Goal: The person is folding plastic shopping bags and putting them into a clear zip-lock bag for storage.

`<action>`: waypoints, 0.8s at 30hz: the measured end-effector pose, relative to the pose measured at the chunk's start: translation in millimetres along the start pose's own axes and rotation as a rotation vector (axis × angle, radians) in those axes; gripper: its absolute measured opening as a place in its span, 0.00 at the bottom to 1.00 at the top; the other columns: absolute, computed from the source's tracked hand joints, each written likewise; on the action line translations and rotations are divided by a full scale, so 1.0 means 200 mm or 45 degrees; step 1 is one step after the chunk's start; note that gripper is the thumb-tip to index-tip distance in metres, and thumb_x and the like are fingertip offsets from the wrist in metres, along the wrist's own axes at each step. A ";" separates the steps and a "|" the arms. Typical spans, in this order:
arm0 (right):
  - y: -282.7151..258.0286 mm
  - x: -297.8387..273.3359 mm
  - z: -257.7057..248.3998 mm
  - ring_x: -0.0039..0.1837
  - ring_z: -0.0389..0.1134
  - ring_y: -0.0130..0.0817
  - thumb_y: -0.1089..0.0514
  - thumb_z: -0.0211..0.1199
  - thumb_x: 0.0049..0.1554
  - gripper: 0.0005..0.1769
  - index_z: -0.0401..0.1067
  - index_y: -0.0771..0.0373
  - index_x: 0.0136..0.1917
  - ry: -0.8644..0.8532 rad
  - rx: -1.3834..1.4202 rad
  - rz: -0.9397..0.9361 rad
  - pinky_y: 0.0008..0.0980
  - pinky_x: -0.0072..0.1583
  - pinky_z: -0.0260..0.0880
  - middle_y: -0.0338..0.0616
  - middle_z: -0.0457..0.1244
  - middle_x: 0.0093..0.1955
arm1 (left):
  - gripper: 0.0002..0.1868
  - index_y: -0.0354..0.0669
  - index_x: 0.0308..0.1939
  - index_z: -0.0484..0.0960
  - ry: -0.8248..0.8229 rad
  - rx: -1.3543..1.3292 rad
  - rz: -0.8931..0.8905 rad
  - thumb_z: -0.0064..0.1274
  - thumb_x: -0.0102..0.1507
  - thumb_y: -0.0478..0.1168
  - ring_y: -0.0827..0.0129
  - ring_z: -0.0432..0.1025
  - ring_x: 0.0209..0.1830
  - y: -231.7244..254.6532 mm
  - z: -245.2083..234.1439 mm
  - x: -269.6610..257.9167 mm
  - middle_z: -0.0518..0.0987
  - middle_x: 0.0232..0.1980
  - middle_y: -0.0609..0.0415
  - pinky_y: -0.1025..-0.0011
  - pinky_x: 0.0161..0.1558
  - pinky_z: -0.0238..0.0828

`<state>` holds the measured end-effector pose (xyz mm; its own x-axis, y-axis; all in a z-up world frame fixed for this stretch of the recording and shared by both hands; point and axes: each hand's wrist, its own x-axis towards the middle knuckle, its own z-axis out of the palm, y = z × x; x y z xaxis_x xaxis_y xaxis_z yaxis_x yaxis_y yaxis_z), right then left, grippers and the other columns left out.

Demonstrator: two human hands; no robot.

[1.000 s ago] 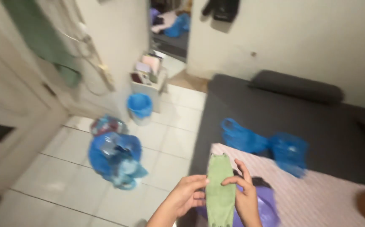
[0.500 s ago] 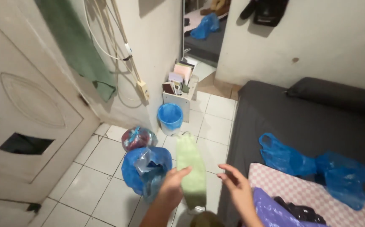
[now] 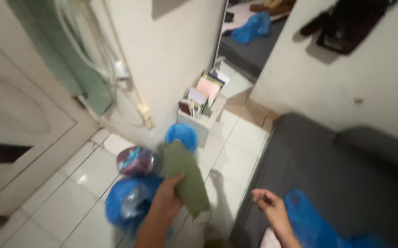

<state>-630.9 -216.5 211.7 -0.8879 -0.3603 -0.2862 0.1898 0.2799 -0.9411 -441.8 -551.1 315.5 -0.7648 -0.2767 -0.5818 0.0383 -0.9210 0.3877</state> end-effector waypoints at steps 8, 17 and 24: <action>0.02 1.00 0.07 0.48 0.70 0.25 0.66 0.65 0.55 0.12 0.82 0.64 0.53 -0.365 -0.271 -0.053 0.27 0.53 0.71 0.37 0.71 0.44 | 0.17 0.36 0.54 0.79 0.306 -0.098 0.045 0.52 0.62 0.38 0.57 0.78 0.49 0.30 0.11 0.58 0.85 0.48 0.48 0.58 0.54 0.74; 0.15 1.95 0.59 0.48 0.72 0.28 0.61 0.69 0.52 0.11 0.83 0.59 0.50 -0.404 -0.426 0.054 0.31 0.53 0.74 0.39 0.75 0.45 | 0.17 0.34 0.51 0.82 0.192 0.140 0.020 0.51 0.61 0.38 0.57 0.80 0.44 0.71 0.15 1.58 0.86 0.46 0.46 0.60 0.48 0.77; 0.15 2.84 1.05 0.55 0.75 0.34 0.51 0.70 0.53 0.18 0.79 0.53 0.57 -0.372 -0.880 0.232 0.35 0.60 0.74 0.38 0.73 0.54 | 0.19 0.37 0.56 0.81 0.065 1.609 0.586 0.49 0.61 0.37 0.65 0.82 0.54 0.72 -0.05 2.44 0.86 0.53 0.53 0.65 0.57 0.77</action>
